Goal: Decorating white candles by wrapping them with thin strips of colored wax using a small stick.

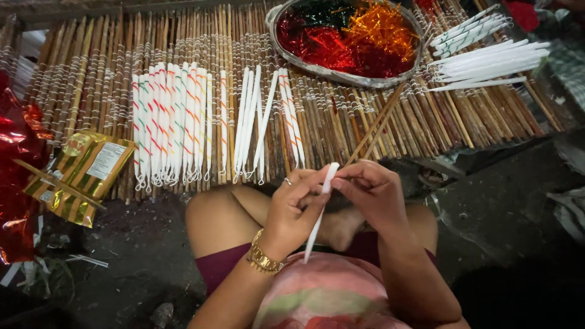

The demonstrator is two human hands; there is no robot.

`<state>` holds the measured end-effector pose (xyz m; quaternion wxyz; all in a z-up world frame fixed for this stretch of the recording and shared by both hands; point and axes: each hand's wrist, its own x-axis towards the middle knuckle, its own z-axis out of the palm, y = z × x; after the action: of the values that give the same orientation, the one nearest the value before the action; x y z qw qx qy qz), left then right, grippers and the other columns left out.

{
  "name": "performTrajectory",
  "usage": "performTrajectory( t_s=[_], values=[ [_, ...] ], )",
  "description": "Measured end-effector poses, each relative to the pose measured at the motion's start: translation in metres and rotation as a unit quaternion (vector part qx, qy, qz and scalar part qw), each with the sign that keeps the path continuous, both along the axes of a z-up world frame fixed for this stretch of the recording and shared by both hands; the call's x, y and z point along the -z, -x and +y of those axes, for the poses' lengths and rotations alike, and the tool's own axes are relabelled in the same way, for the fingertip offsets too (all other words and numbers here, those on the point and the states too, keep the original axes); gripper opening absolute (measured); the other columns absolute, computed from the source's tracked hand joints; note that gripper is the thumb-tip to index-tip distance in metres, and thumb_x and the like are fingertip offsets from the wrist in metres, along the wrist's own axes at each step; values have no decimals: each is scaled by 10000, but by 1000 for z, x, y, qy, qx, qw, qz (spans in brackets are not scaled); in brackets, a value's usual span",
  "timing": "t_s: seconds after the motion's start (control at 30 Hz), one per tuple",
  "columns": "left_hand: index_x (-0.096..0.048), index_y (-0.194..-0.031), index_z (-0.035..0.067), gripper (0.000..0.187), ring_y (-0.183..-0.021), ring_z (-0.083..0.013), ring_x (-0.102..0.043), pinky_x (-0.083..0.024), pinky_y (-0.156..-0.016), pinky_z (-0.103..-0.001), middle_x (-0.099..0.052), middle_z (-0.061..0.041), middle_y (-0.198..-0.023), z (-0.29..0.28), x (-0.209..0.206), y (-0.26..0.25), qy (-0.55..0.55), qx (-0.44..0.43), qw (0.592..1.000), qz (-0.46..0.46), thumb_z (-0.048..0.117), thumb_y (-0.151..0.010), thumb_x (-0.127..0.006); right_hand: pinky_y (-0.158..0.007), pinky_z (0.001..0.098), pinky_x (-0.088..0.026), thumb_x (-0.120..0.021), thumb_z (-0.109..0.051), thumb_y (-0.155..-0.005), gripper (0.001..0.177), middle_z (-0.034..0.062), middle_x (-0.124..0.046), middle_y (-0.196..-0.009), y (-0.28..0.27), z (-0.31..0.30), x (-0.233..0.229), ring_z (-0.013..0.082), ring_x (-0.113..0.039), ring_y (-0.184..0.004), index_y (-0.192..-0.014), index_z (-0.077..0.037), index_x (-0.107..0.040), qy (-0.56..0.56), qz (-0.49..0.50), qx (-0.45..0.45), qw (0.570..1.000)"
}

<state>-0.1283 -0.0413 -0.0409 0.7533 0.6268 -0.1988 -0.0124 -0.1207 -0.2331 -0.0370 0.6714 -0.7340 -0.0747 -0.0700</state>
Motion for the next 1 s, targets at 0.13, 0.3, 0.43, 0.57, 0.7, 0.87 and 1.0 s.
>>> performTrajectory(
  t_s=[0.13, 0.3, 0.43, 0.57, 0.7, 0.87, 1.0],
  values=[
    [-634, -1380, 26, 422, -1005, -56, -628, -558, -827, -196, -607, -40, -1159, 4, -9, 3, -41, -15, 999, -15, -55, -966, -655, -725, 202, -522, -755, 51, -877, 87, 31, -709, -934, -1, -5, 5, 60, -663, -845, -956, 23, -731, -20, 0, -29, 999],
    [-682, -1344, 41, 401, -900, -60, -619, -530, -754, -196, -639, -59, -1111, 4, -8, 2, -80, -29, 996, -18, -41, -951, -674, -713, 206, -505, -761, 50, -887, 74, 42, -715, -904, -2, -11, 9, 62, -645, -823, -953, 41, -729, -30, 21, -50, 998],
    [-698, -1327, 36, 380, -842, -62, -606, -511, -723, -200, -660, -61, -1104, 3, -6, 3, -90, -41, 995, -10, -31, -953, -691, -709, 208, -508, -759, 37, -891, 65, 38, -720, -898, -2, -11, 9, 61, -646, -815, -951, 41, -733, -40, 31, -51, 997],
    [-715, -1235, 17, 267, -892, -68, -668, -544, -750, -206, -680, -79, -1098, 6, -16, 0, -72, -38, 995, -64, 11, -968, -710, -716, 206, -515, -760, 29, -897, 56, 33, -724, -889, -1, -14, 15, 56, -650, -813, -944, 41, -733, -55, 57, -56, 995],
    [-763, -1168, 19, 235, -699, -76, -630, -498, -613, -212, -731, -81, -930, 6, -27, -1, -138, -79, 986, -52, 66, -940, -735, -717, 203, -515, -765, 35, -900, 65, 34, -716, -890, 4, -13, 16, 51, -647, -823, -953, 46, -729, -54, 48, -67, 995],
    [-761, -1125, 6, 197, -717, -77, -646, -503, -622, -210, -728, -79, -939, 12, -21, -4, -134, -56, 988, -53, 59, -942, -714, -740, 206, -533, -751, 46, -904, 62, 36, -724, -902, 5, -15, 17, 59, -667, -851, -957, 49, -718, -79, 48, -90, 992],
    [-764, -1143, 1, 197, -743, -80, -632, -494, -670, -216, -724, -79, -912, 16, -23, -6, -146, -31, 986, -75, 53, -963, -702, -720, 204, -525, -745, 44, -893, 53, 27, -719, -889, 2, -14, 12, 53, -657, -835, -938, 42, -715, -90, 68, -95, 989]
  ],
)
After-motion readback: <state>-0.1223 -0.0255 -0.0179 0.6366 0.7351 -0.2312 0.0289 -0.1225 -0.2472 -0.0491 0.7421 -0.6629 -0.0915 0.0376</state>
